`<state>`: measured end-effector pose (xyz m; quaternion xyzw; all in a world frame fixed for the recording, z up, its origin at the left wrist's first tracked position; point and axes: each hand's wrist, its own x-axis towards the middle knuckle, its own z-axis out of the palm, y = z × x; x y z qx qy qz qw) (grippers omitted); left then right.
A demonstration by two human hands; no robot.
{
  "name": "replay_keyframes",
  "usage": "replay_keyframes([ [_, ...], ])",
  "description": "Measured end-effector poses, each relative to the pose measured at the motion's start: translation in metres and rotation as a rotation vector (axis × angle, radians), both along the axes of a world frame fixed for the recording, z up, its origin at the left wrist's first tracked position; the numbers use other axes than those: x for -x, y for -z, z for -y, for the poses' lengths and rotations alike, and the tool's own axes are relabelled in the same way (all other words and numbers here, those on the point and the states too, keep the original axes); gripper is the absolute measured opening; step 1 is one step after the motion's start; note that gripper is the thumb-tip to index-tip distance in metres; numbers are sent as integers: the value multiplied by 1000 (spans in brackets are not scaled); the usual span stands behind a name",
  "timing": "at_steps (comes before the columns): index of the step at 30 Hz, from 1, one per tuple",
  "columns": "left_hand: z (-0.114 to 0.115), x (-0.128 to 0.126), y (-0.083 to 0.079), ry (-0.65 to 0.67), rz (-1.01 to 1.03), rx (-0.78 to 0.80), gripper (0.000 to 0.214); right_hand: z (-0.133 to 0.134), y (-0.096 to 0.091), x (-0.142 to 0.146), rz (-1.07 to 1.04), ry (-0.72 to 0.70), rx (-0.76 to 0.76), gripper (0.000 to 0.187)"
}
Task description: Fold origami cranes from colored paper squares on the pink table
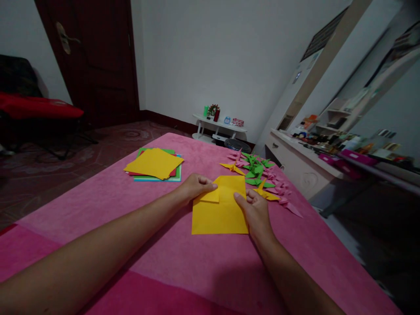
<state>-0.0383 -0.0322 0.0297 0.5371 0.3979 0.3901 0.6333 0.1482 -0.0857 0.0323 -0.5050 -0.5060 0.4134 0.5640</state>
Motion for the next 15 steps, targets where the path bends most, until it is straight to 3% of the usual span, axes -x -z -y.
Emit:
replay_keyframes([
  [4, 1, -1, -9, 8, -153, -94, 35, -6, -22, -12, 203, 60, -97, 31],
  [9, 6, -16, -24, 109, -245, -279, 30, -3, -57, -19, 699, 90, -288, 26],
  [12, 12, -25, -36, 157, -266, -404, 28, 3, -68, -14, 884, 40, -300, 19],
  [15, 18, -29, -42, 178, -281, -457, 31, 8, -72, -12, 922, -13, -256, 19],
])
